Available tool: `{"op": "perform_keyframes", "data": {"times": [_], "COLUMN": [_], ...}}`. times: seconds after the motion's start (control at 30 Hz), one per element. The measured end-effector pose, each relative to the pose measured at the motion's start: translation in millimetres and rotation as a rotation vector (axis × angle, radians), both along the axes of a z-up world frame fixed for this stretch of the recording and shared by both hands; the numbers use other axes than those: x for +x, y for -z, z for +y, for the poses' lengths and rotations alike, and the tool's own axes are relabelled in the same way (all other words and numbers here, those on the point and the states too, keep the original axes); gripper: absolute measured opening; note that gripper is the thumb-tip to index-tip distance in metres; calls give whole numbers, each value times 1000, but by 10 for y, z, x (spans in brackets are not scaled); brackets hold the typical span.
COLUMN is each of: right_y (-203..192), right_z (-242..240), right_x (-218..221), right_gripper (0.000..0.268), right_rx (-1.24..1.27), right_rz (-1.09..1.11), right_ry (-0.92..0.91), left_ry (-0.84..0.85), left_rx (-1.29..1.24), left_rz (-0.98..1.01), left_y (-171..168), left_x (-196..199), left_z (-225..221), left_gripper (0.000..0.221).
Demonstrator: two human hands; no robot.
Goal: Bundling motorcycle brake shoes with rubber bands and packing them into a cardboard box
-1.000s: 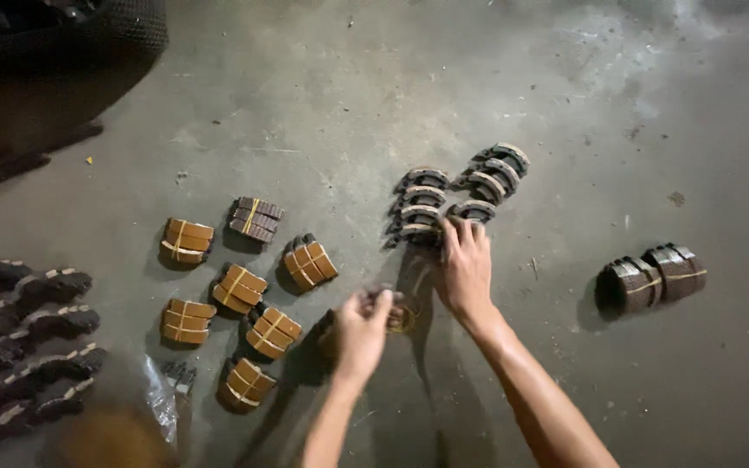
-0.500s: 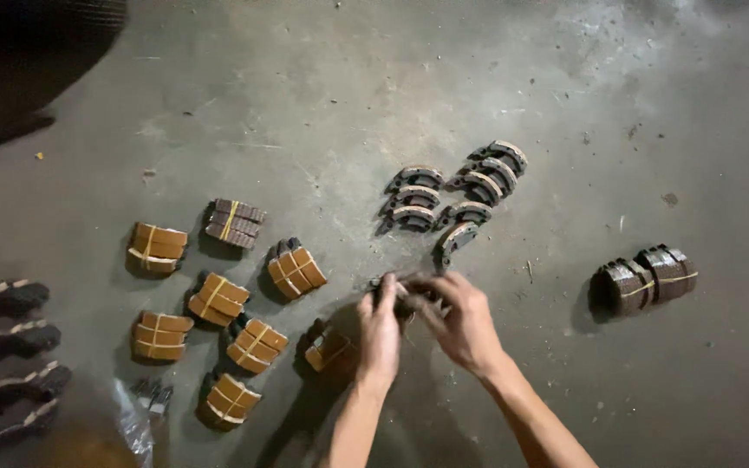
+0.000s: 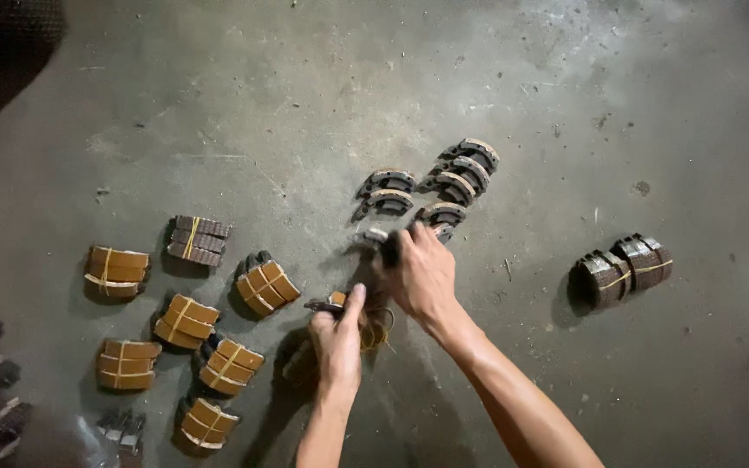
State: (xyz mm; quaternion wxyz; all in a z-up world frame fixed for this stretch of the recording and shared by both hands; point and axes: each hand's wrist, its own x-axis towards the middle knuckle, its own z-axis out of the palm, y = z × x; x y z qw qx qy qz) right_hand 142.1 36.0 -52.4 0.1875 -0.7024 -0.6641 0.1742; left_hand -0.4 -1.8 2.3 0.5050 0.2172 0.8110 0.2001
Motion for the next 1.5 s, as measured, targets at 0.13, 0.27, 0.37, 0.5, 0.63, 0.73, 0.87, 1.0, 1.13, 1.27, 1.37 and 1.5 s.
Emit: {"op": "perform_keyframes", "data": {"times": [0.13,0.27,0.37,0.5,0.63,0.73,0.87,1.0,1.13,1.27,1.37,1.5], "right_y": [-333,-500,-498,-518,-88,250,49,-41,-515,-755,-753,-620], "right_z": [-313,-578,-581,-152,288,432,222,-306,-682,-824,-895,-971], "right_x": [1,-67,35,241,282,230,149,202,-74,-288,-412,-531], "right_gripper": [26,25,13,13,41,48,30,36,48,55,48,41], "right_rx": [-55,-90,-77,127,235,138,83,88,-100,-237,-263,-284], "right_rz": [294,530,684,537,201,-55,-13,824,1583,1689,1724,1746], "right_ry": [121,119,52,159,150,54,124,495,996,1060,1104,1044], "left_ry": [-14,-232,-292,-309,-325,-313,-184,-285,-165,-167,-122,-164], "left_rx": [21,91,200,221,298,379,336,201,209,174,143,166], "left_rz": [-100,-589,-612,-588,-618,-695,-955,-897,-810,-616,-553,-501], "left_y": [107,196,463,229,-50,-187,-316,-367,-554,-829,-686,-725], "left_x": [14,1,-131,-269,-221,-217,-294,-352,-355,-231,-316,-296], "left_z": [-60,-168,-269,-187,-124,-116,-141,-170,-169,-81,-133,-161], "left_gripper": [47,34,24,38,16,17,55,71,51,13,17,18]}}
